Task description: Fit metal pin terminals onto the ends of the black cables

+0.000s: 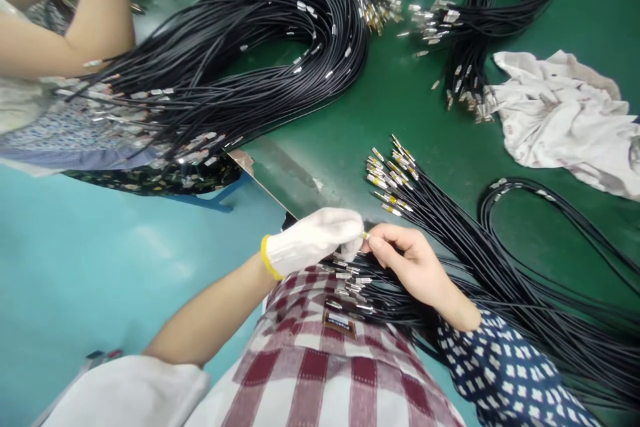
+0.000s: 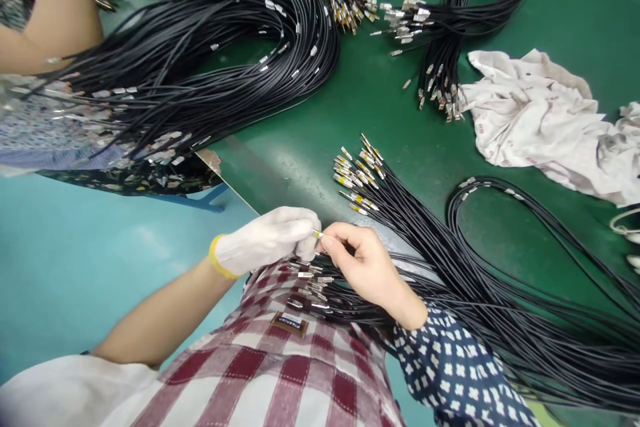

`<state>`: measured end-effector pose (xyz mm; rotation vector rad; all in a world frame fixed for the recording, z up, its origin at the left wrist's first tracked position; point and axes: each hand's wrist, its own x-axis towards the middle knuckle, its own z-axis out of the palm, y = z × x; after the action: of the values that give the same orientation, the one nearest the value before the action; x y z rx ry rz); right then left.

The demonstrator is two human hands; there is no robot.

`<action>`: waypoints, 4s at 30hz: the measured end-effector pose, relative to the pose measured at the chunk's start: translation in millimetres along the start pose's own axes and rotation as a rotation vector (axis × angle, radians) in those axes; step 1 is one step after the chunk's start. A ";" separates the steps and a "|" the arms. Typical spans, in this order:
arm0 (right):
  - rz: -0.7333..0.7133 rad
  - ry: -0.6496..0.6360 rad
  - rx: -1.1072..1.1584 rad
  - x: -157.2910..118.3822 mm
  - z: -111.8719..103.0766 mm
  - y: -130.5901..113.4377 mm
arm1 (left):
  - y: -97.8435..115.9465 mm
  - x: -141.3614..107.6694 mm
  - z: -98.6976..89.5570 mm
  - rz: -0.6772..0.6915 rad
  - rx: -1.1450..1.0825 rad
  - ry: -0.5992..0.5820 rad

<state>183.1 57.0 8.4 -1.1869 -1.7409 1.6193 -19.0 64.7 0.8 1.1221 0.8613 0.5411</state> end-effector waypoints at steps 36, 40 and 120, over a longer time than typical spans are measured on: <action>0.069 0.011 0.047 -0.3 8.4 -0.8 | 2.3 9.6 -10.4 -0.078 -0.155 -0.184; 0.097 0.030 0.088 0.6 7.5 2.0 | 9.6 18.1 -0.3 0.048 -0.187 0.059; -0.267 0.414 -1.013 -42.4 -43.0 41.4 | -11.6 35.4 36.9 0.248 0.854 0.376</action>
<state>251.0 41.8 -14.6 -1.4501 -2.3266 0.2229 31.1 66.9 -14.7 1.9608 1.3499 0.6143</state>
